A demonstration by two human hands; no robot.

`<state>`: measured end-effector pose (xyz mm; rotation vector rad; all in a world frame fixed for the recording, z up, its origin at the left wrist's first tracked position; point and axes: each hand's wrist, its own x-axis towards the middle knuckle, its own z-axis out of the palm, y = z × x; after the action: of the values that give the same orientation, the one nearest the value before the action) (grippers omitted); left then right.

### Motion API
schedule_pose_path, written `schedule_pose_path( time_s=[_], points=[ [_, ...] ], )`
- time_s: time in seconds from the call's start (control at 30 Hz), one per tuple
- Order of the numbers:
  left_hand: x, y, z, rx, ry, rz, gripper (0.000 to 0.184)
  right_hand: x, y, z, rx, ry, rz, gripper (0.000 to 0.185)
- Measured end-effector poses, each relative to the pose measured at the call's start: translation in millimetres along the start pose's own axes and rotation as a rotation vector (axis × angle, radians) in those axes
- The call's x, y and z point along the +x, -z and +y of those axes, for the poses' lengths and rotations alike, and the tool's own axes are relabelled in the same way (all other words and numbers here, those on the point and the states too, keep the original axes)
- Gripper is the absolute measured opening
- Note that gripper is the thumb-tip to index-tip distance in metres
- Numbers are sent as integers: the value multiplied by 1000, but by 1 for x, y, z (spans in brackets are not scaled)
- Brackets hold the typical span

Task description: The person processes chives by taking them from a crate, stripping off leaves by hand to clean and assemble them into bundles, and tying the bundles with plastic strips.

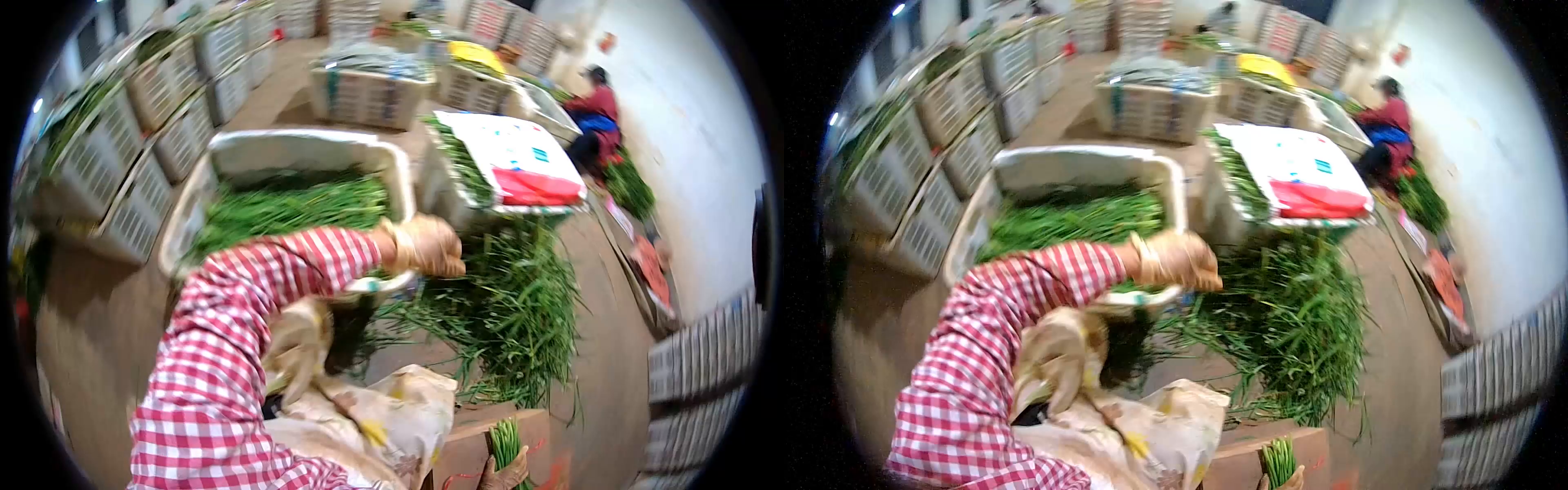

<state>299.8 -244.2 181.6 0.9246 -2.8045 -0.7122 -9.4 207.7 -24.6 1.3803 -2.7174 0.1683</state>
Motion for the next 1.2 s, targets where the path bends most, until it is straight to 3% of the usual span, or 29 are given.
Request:
schedule_pose_path(
  time_s=[0.03, 0.1, 0.13, 0.17, 0.23, 0.27, 0.3, 0.37, 0.4, 0.47, 0.53, 0.57, 0.63, 0.7, 0.73, 0.8, 0.83, 0.87, 0.9, 0.97, 1.2],
  points=[
    [-36, 23, -22, -85, 55, 95, 38, 4, 7, -8, -17, 71, -17, 83],
    [-111, 55, -81, -14, 151, 287, 37, 6, 22, -21, -130, -95, -139, 84],
    [-153, 67, -103, -143, 281, 315, 39, 11, 24, -14, -125, -46, -210, 88],
    [-194, 74, -132, -66, 386, 346, 42, 23, 23, -2, -156, -13, -226, 88],
    [-279, 72, -176, 79, 684, 365, 46, 53, 12, 35, -10, 49, -652, 95],
    [-319, 66, -191, 125, 790, 348, 46, 72, 4, 51, 101, -103, -763, 102],
    [-347, 69, -180, 37, 996, 271, 47, 85, 17, 26, -61, -55, -617, 89],
    [-404, 34, -230, 15, 1102, 253, 49, 121, 56, -52, -147, -18, -400, 68],
    [-427, 15, -245, 55, 1139, 399, 52, 142, 66, -85, -71, -26, -332, 59],
    [-450, -7, -258, 118, 1240, 582, 69, 156, 112, -198, 154, 23, -477, 57],
    [-456, -20, -277, 39, 1329, 628, 85, 168, 113, -277, 347, 420, -314, 43],
    [-457, -26, -287, -76, 1376, 661, 89, 171, 123, -323, 302, 510, -359, 46],
    [-460, -36, -317, -196, 1400, 573, 92, 175, 123, -410, 213, 669, -379, 47],
    [-460, -57, -346, -165, 1307, 628, 86, 175, 111, -485, 176, 837, -401, 45],
    [-460, -61, -354, -86, 1317, 642, 70, 180, 94, -513, 142, 945, -380, 46],
    [-455, -62, -353, -87, 1389, 587, 60, 163, 88, -583, -3, 1014, -468, 55],
    [-452, -59, -351, -75, 1456, 549, 50, 161, 69, -608, -73, 1124, -439, 64],
    [-452, -59, -347, -65, 1434, 589, 39, 149, 66, -643, -273, 1077, -560, 77],
    [-450, -59, -344, -85, 1437, 575, 39, 145, 40, -655, -311, 1289, -405, 91],
    [-451, -59, -344, -59, 1428, 615, 38, 122, 10, -691, -471, 1340, -353, 109],
    [-453, -64, -343, -52, 1383, 708, 34, 65, -70, -761, -187, 1682, -335, 118]
  ],
)
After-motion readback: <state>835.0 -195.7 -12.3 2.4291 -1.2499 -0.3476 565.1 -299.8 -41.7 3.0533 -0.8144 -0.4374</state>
